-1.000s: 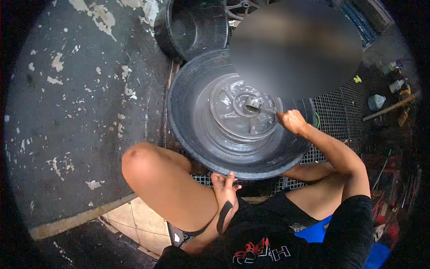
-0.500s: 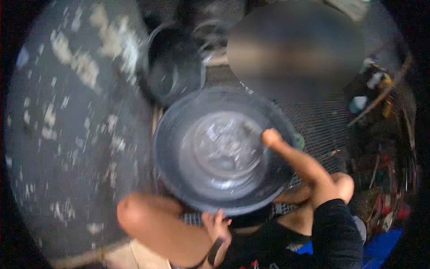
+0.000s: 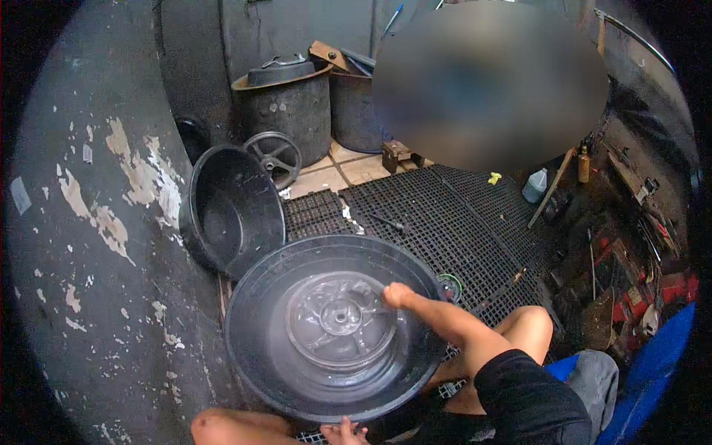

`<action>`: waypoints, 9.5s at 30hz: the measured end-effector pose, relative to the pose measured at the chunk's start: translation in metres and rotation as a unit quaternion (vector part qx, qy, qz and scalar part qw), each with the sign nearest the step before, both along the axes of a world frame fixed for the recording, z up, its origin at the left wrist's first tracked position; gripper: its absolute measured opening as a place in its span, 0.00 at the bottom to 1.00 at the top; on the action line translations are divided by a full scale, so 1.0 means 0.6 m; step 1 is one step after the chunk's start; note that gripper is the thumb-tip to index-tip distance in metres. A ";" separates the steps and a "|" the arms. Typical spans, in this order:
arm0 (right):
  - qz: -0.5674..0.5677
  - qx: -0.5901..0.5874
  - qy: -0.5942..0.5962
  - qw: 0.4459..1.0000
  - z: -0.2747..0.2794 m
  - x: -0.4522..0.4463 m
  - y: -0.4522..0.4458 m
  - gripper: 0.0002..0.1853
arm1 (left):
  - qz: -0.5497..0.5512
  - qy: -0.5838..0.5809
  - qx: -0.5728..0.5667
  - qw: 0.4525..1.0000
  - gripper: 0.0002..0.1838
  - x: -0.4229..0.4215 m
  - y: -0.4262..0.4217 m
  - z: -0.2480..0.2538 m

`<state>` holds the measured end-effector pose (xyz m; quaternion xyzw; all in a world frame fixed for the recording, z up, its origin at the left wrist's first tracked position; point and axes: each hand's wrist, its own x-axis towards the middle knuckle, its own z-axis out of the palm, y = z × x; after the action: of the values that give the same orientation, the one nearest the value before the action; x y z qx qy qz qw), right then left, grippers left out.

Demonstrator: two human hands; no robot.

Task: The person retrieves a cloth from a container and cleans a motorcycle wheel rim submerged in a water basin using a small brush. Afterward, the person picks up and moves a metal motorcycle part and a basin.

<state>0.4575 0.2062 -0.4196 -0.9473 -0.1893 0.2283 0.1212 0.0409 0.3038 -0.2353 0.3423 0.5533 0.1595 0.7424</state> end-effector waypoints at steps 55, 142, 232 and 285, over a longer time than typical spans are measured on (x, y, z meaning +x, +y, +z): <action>0.154 -0.034 -0.166 0.973 0.033 0.020 -0.008 0.11 | 0.003 -0.082 -0.014 0.997 0.15 -0.001 0.010 -0.062; 0.202 -0.025 -0.156 0.967 0.009 0.015 -0.003 0.13 | 0.030 -0.099 -0.034 0.994 0.16 -0.003 0.008 -0.069; -0.245 -0.085 -0.015 0.966 -0.024 -0.123 -0.399 0.30 | -0.073 0.015 0.116 0.990 0.12 0.006 -0.001 -0.059; 0.501 -0.284 -0.155 0.803 0.067 0.073 0.092 0.14 | 0.011 -0.089 -0.002 0.996 0.19 -0.001 0.009 -0.079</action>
<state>0.5014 0.2615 -0.3797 -0.7352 -0.5808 0.1512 -0.3151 0.0405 0.3090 -0.2826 0.3189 0.4893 0.1960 0.7877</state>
